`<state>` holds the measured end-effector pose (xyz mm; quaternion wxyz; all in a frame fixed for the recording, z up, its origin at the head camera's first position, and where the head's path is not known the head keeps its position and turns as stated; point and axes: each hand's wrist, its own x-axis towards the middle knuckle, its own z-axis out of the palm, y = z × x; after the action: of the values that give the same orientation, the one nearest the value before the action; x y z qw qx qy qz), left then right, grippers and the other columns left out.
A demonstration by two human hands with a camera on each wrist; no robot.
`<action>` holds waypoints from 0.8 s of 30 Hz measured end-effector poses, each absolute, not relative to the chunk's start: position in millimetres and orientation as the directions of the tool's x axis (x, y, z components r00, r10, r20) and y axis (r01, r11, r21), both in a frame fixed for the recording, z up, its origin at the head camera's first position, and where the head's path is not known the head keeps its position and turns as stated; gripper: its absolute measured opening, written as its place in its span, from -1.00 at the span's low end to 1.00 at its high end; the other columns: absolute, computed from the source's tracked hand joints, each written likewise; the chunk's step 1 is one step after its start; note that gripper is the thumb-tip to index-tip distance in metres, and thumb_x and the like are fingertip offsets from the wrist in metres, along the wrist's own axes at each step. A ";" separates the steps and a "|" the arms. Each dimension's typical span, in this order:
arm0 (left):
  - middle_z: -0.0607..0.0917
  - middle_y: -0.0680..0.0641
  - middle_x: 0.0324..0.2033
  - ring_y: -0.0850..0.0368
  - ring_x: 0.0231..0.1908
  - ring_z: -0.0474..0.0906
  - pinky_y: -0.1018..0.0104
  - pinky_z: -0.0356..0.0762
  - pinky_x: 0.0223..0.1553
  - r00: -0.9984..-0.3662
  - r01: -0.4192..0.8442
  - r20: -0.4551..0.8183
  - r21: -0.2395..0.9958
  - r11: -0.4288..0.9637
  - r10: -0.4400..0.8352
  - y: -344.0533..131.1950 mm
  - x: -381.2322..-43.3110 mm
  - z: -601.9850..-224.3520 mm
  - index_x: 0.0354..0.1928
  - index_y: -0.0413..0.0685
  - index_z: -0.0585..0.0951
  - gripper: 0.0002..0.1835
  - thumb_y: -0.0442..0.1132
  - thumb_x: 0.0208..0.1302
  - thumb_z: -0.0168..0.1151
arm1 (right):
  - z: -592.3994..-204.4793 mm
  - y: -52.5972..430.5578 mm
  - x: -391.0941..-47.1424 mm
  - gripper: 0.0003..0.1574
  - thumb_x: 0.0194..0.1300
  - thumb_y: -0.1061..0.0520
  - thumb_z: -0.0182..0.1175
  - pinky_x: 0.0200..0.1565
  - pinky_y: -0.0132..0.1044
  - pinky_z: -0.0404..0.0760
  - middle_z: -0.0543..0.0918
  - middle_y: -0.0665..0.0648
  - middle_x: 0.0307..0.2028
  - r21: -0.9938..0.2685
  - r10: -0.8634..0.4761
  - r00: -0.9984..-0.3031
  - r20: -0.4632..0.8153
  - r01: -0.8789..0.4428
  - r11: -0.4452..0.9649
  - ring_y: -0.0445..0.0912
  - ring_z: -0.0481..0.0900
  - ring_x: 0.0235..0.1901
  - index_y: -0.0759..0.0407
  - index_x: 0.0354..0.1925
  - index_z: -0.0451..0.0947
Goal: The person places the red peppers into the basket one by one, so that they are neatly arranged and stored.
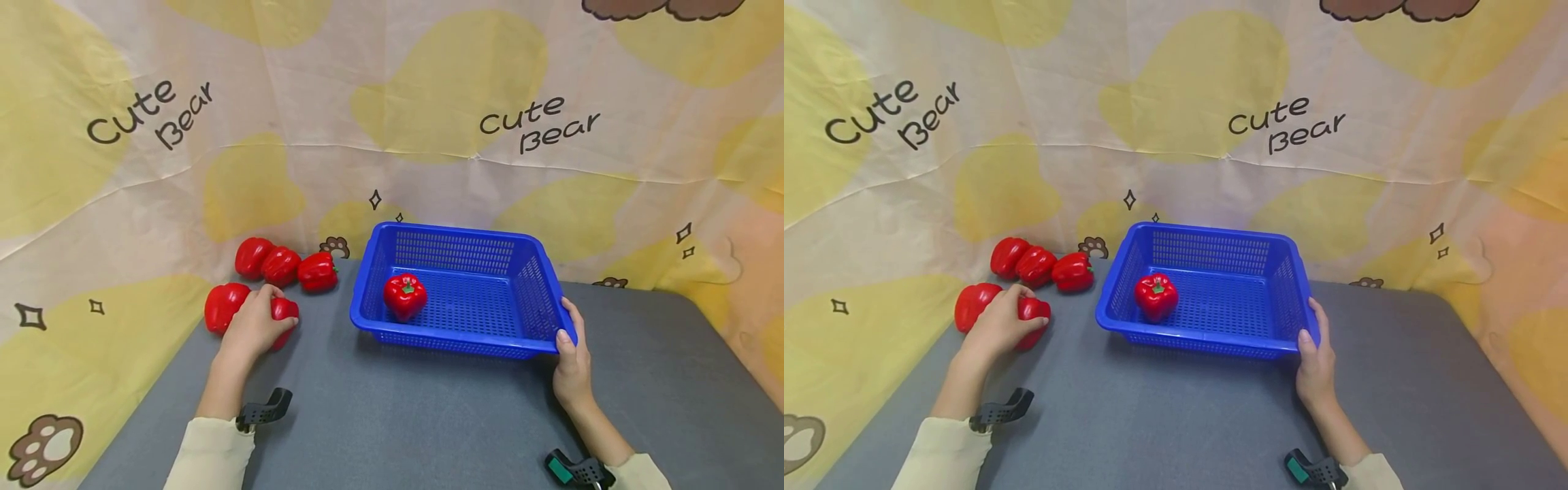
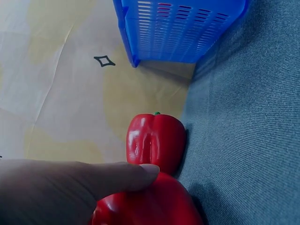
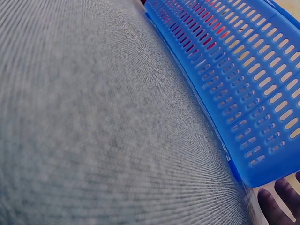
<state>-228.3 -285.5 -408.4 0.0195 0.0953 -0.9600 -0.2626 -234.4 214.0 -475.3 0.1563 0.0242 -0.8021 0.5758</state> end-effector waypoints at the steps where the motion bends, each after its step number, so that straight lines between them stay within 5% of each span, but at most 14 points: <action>1: 0.48 -0.38 0.13 -0.36 0.14 0.45 -0.27 0.68 -0.04 -0.982 -0.170 -0.011 0.510 0.843 -0.191 -285.7 -228.2 -408.6 0.20 -0.20 0.38 -0.24 -0.11 0.01 0.55 | -475.1 214.0 -234.4 -0.26 0.49 -0.08 -0.27 0.39 -0.09 0.38 0.15 0.07 0.55 -0.916 0.141 -0.950 0.278 -0.218 0.337 -0.10 0.29 0.34 -0.29 0.58 -0.02; 9: 0.51 -0.34 0.10 -0.31 0.12 0.47 -0.20 0.69 -0.03 -0.986 -0.132 0.013 0.542 0.830 -0.165 -283.8 -229.9 -406.8 0.17 -0.20 0.39 -0.29 -0.10 0.05 0.53 | -474.5 214.1 -233.7 -0.27 0.49 -0.08 -0.27 0.20 -0.51 0.39 0.20 0.10 0.53 -0.909 0.140 -0.944 0.298 -0.236 0.343 -0.28 0.31 0.26 -0.26 0.58 0.00; 24: 0.47 -0.31 0.09 -0.28 0.12 0.46 -0.22 0.67 0.03 -0.986 -0.036 0.117 0.551 0.834 -0.119 -278.2 -233.0 -413.0 0.11 -0.20 0.36 -0.32 -0.16 0.03 0.54 | -477.1 215.2 -235.3 -0.26 0.48 -0.06 -0.26 0.10 -0.64 0.35 0.22 0.12 0.52 -0.906 0.141 -0.936 0.324 -0.264 0.330 -0.31 0.32 0.23 -0.26 0.57 0.02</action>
<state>-233.0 -278.2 -413.0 0.0733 0.0406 -0.9548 -0.2852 -235.3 215.2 -477.1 0.1753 0.0385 -0.7965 0.5774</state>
